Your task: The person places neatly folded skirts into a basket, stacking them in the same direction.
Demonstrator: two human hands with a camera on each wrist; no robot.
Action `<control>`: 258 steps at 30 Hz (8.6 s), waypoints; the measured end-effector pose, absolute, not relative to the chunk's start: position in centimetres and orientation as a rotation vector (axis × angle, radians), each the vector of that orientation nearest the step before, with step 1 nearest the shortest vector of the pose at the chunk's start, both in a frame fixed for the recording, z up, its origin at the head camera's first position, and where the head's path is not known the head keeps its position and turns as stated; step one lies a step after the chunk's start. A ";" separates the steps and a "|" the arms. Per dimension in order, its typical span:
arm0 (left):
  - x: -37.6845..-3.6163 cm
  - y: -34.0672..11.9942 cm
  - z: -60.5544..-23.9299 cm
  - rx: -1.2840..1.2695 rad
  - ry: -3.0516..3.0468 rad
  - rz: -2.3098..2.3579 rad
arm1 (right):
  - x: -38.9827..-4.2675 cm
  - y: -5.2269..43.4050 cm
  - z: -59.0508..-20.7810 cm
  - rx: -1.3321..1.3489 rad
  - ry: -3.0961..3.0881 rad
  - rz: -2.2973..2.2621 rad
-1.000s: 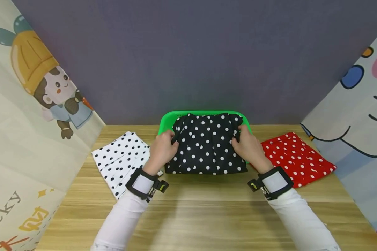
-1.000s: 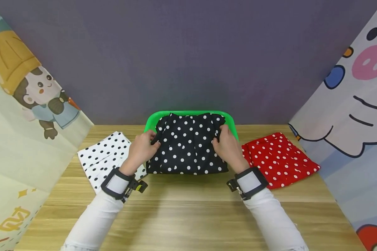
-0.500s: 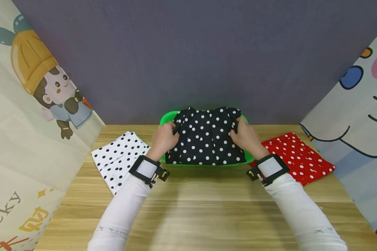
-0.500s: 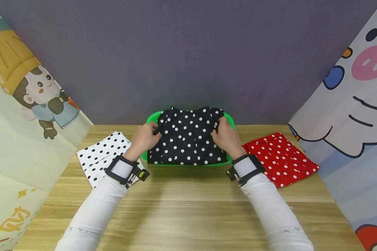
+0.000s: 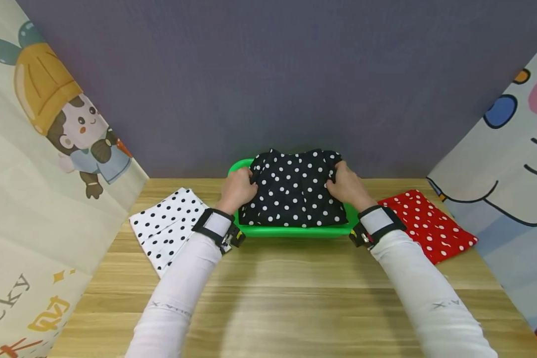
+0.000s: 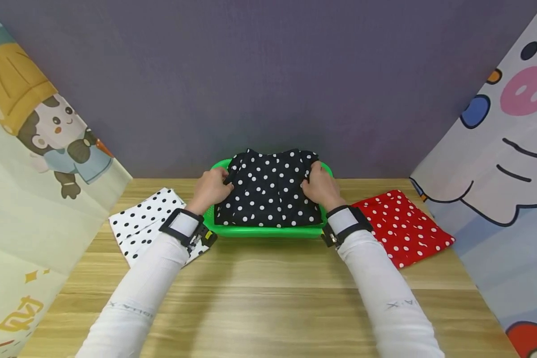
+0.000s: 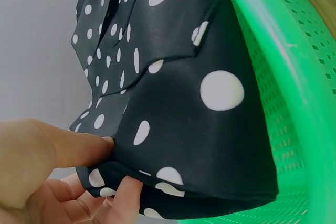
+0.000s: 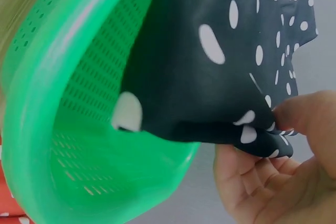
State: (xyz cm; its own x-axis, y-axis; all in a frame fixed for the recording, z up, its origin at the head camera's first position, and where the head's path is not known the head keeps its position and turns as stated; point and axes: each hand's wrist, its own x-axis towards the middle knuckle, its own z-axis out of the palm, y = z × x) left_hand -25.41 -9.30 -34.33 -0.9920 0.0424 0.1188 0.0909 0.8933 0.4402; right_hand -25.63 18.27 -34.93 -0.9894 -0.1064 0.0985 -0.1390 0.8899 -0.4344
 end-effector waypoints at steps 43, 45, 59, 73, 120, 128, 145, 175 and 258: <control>-29.9 -6.9 -37.6 0.091 -3.311 -0.853 | -28.4 16.6 -37.3 -0.015 -3.394 0.809; -29.9 -6.8 -37.6 0.085 -3.323 -0.831 | -28.4 16.6 -37.4 -0.018 -3.406 0.820; -29.8 -6.7 -37.6 0.083 -3.335 -0.859 | -28.4 16.5 -38.2 -0.013 -3.405 1.121; -29.8 -7.3 -38.1 0.108 -3.354 -0.902 | -27.9 16.5 -38.6 -0.044 -3.508 1.161; -23.3 -10.2 -35.4 -0.525 -3.174 -0.404 | -22.1 17.7 -37.0 0.723 -2.957 0.502; -20.7 -10.8 -36.7 -0.545 -3.046 -0.507 | -19.4 18.2 -38.0 0.698 -2.870 0.496; -15.8 -12.3 -39.8 -0.574 -2.802 -0.485 | -14.2 17.8 -39.8 0.653 -2.759 0.555; -11.3 -15.7 -45.4 -0.448 -2.858 -0.545 | -9.8 16.9 -46.4 0.708 -2.738 0.556; -14.8 -28.3 -45.8 -0.262 -3.177 -0.137 | -7.7 14.6 -47.5 0.820 -2.808 0.583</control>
State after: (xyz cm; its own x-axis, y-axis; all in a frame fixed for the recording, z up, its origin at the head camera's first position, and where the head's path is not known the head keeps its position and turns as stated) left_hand -14.77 -28.26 -45.78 -0.9853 0.1658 -0.0418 0.1616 0.9828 0.0895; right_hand -7.68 14.58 -47.47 -0.8374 -0.4832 0.2554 -0.5449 0.7740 -0.3225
